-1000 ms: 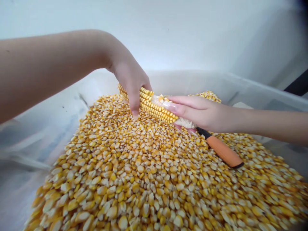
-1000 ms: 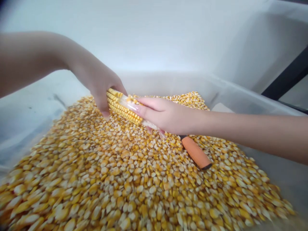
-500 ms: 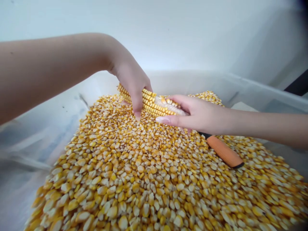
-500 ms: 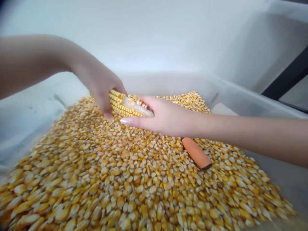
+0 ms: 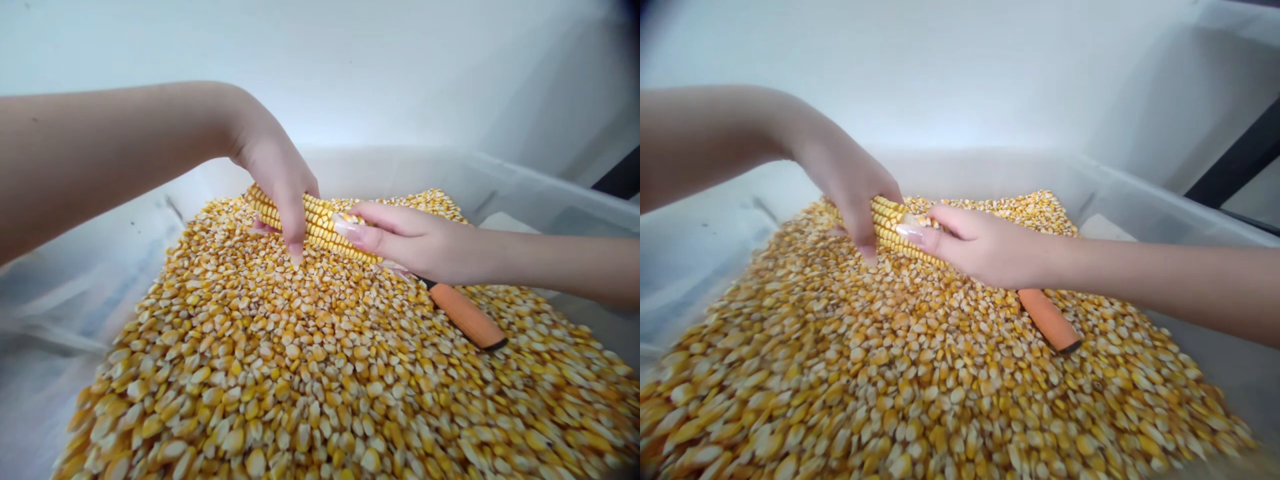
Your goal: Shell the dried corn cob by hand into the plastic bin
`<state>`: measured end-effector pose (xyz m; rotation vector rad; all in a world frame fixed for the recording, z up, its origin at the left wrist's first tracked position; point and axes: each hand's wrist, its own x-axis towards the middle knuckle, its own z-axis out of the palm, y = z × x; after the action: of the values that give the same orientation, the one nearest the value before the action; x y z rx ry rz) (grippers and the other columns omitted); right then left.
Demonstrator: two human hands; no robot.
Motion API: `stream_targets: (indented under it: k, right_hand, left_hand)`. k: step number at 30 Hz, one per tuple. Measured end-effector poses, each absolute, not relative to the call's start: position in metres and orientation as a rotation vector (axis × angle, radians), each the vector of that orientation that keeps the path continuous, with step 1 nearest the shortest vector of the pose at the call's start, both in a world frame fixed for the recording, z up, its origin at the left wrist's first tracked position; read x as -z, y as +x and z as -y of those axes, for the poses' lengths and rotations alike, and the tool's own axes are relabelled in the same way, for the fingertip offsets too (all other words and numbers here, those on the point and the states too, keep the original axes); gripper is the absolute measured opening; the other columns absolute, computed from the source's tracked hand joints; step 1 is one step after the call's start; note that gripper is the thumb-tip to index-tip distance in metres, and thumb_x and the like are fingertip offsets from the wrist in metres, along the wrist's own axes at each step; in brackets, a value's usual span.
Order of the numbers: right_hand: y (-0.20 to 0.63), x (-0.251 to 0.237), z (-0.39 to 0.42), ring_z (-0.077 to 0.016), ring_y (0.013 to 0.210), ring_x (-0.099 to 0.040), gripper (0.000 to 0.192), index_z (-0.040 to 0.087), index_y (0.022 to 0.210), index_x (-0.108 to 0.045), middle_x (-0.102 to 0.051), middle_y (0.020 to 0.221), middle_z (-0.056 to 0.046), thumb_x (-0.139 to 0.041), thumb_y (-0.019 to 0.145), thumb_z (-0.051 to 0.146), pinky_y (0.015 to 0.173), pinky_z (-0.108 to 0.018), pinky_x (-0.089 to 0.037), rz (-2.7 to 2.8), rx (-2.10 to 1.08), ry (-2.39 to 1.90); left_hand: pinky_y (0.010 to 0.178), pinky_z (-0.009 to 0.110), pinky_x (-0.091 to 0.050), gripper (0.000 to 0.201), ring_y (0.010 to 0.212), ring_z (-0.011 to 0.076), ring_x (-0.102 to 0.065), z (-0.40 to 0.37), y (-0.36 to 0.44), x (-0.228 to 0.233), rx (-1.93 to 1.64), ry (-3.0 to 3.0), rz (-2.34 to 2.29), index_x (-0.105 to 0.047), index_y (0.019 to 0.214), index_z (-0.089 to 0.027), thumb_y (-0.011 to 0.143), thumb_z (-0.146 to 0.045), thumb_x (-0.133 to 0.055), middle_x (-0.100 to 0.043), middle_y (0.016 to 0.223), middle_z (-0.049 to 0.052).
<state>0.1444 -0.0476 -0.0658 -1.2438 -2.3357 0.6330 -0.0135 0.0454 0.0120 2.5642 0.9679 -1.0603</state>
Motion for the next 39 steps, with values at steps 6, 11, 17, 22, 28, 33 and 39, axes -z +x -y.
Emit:
stream_targets:
  k: [6, 11, 17, 22, 28, 33, 39]
  right_hand:
    - [0.146, 0.064, 0.048, -0.0139, 0.071, -0.046, 0.033, 0.021, 0.082, -0.044, -0.046, 0.072, -0.002, -0.03, 0.082, 0.051, 0.054, -0.023, -0.036, 2.302, -0.649, -1.26]
    - [0.148, 0.069, 0.05, -0.0119, 0.064, -0.044, 0.03, 0.02, 0.09, -0.043, -0.046, 0.071, -0.001, -0.038, 0.081, 0.048, 0.051, -0.022, -0.036, 2.42, -0.654, -1.209]
    - [0.147, 0.077, 0.052, -0.0105, 0.061, -0.045, 0.035, 0.017, 0.094, -0.042, -0.046, 0.068, 0.0, -0.032, 0.083, 0.049, 0.051, -0.021, -0.035, 2.505, -0.523, -1.21]
    - [0.146, 0.077, 0.053, -0.0124, 0.067, -0.048, 0.035, 0.017, 0.095, -0.046, -0.052, 0.074, -0.002, -0.029, 0.085, 0.046, 0.057, -0.022, -0.036, 2.492, -0.558, -1.169]
    - [0.143, 0.075, 0.051, -0.0105, 0.064, -0.046, 0.029, 0.018, 0.087, -0.047, -0.049, 0.071, 0.0, -0.033, 0.084, 0.044, 0.056, -0.022, -0.035, 2.402, -0.679, -1.134]
    - [0.14, 0.076, 0.05, -0.0092, 0.058, -0.04, 0.031, 0.018, 0.079, -0.043, -0.041, 0.067, 0.001, -0.044, 0.077, 0.049, 0.048, -0.021, -0.03, 2.389, -0.536, -1.26]
    - [0.141, 0.069, 0.049, -0.0136, 0.069, -0.045, 0.033, 0.018, 0.076, -0.046, -0.047, 0.07, -0.001, -0.038, 0.08, 0.049, 0.057, -0.023, -0.035, 2.365, -0.626, -1.214]
  left_hand:
    - [0.08, 0.031, -0.034, 0.04, 0.085, 0.0274, -0.053, -0.048, -0.016, -0.012, 0.959, 2.563, -1.071, -0.066, 0.073, -0.02, 0.047, -0.05, -0.062, -0.059, 0.065, 0.003]
    - [0.075, 0.027, -0.037, 0.046, 0.079, 0.023, -0.055, -0.044, -0.013, -0.013, 1.074, 2.659, -0.996, -0.065, 0.084, -0.022, 0.048, -0.05, -0.061, -0.062, 0.07, 0.001]
    - [0.073, 0.025, -0.038, 0.05, 0.081, 0.0226, -0.055, -0.043, -0.013, -0.013, 1.14, 2.705, -0.956, -0.065, 0.088, -0.022, 0.046, -0.049, -0.062, -0.064, 0.074, 0.002]
    - [0.078, 0.026, -0.037, 0.06, 0.088, 0.0243, -0.053, -0.043, -0.014, -0.014, 1.086, 2.717, -1.023, -0.063, 0.094, -0.022, 0.041, -0.048, -0.065, -0.064, 0.084, 0.003]
    - [0.083, 0.028, -0.034, 0.056, 0.092, 0.0262, -0.052, -0.037, -0.013, -0.013, 0.957, 2.693, -1.066, -0.064, 0.09, -0.023, 0.038, -0.044, -0.068, -0.064, 0.084, 0.003]
    - [0.083, 0.03, -0.034, 0.045, 0.088, 0.0254, -0.053, -0.042, -0.014, -0.011, 0.994, 2.738, -1.014, -0.065, 0.084, -0.024, 0.048, -0.05, -0.059, -0.062, 0.069, 0.001]
    - [0.081, 0.03, -0.035, 0.041, 0.082, 0.0231, -0.054, -0.044, -0.015, -0.013, 1.141, 2.699, -0.966, -0.065, 0.08, -0.023, 0.053, -0.051, -0.055, -0.059, 0.061, 0.0]
